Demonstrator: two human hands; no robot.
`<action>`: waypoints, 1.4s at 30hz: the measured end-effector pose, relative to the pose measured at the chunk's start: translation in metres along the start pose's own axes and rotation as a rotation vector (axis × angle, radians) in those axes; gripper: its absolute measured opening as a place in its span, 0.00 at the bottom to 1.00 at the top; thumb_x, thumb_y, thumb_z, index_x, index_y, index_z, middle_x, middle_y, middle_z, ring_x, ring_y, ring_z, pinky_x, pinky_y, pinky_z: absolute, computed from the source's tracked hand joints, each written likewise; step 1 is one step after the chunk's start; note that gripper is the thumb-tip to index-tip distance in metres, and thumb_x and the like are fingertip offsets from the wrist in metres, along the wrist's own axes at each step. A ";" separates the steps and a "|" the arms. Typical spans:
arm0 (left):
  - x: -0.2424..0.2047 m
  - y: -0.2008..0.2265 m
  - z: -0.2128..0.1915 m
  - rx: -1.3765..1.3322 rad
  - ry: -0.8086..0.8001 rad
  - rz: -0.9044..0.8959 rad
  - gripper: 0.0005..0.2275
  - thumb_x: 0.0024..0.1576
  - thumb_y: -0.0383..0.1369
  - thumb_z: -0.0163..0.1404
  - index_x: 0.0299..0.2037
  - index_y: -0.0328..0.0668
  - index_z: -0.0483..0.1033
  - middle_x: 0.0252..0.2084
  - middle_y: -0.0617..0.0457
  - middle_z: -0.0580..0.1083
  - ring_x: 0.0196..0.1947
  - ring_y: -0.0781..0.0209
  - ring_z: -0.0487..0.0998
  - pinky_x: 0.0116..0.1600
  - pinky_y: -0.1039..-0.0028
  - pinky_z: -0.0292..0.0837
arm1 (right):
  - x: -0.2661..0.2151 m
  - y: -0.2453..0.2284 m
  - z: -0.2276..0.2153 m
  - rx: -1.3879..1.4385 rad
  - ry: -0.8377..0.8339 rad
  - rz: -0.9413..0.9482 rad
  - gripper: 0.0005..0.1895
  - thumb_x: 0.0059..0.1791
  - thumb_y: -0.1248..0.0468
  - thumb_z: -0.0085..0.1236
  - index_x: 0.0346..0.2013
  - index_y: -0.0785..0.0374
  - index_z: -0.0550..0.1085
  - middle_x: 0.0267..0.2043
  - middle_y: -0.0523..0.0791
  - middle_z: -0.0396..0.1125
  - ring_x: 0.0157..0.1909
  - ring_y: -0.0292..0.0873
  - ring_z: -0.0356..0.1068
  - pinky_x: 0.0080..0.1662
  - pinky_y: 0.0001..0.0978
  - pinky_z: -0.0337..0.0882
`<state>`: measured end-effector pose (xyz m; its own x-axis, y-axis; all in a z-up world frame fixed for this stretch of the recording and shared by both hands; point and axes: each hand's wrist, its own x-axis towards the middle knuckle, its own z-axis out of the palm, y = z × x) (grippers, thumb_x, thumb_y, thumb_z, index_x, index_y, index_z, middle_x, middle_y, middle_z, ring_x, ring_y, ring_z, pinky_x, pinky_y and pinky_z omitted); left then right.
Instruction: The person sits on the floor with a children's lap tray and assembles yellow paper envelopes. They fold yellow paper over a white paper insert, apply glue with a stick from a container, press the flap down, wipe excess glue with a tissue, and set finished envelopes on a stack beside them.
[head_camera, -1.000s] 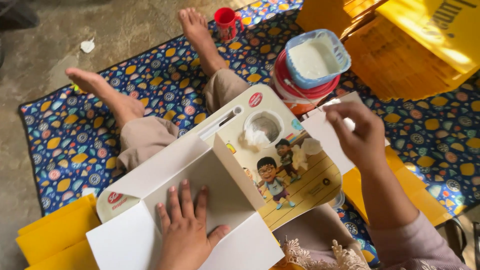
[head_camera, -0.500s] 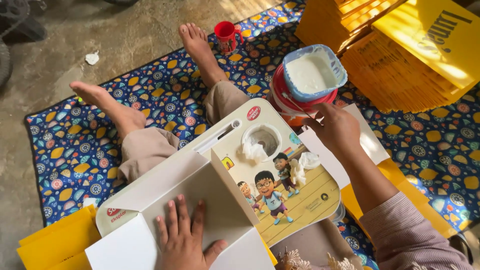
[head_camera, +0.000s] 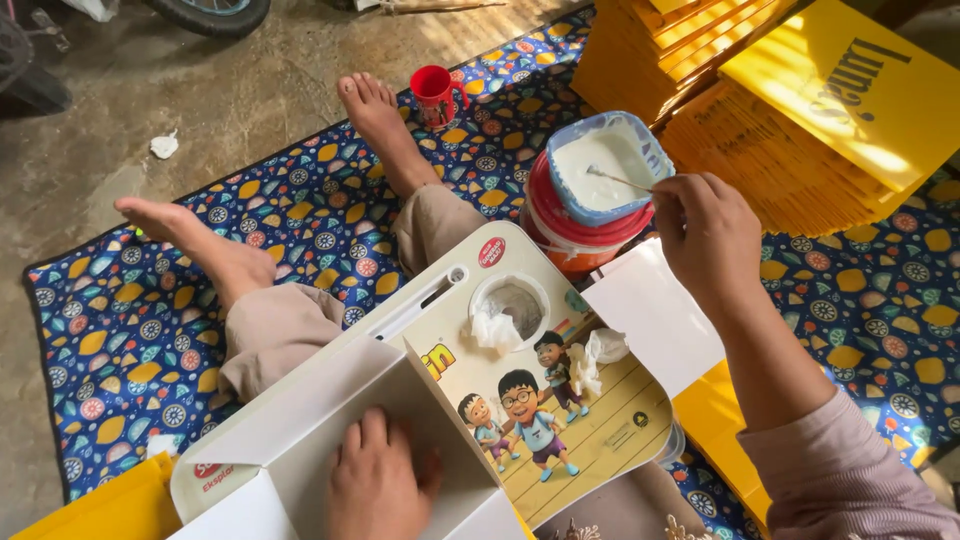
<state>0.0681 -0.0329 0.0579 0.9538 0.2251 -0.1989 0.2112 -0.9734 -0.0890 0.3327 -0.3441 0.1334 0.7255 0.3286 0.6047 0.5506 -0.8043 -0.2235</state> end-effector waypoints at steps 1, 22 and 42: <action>0.003 -0.002 -0.001 -0.002 0.003 0.003 0.18 0.51 0.51 0.53 0.41 0.48 0.74 0.44 0.49 0.65 0.40 0.50 0.70 0.44 0.60 0.71 | 0.004 0.004 0.004 -0.004 0.002 0.000 0.07 0.51 0.75 0.63 0.44 0.69 0.78 0.41 0.50 0.74 0.38 0.48 0.72 0.41 0.36 0.71; -0.001 0.019 0.005 -0.392 0.397 0.378 0.36 0.44 0.26 0.56 0.67 0.56 0.63 0.72 0.43 0.60 0.66 0.48 0.67 0.66 0.49 0.55 | 0.009 0.014 0.014 0.009 -0.128 0.142 0.07 0.53 0.74 0.59 0.43 0.69 0.82 0.39 0.50 0.75 0.29 0.46 0.70 0.32 0.35 0.68; -0.004 0.018 -0.032 -0.520 0.445 0.439 0.24 0.56 0.52 0.50 0.58 0.50 0.75 0.71 0.44 0.64 0.66 0.45 0.63 0.63 0.52 0.52 | -0.111 -0.049 -0.014 1.111 -0.509 0.730 0.10 0.58 0.66 0.49 0.51 0.68 0.74 0.30 0.38 0.59 0.27 0.29 0.52 0.29 0.18 0.50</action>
<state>0.0750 -0.0524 0.0882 0.9453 -0.1133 0.3060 -0.2339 -0.8892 0.3932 0.2192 -0.3477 0.0881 0.9188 0.3467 -0.1886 -0.1457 -0.1460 -0.9785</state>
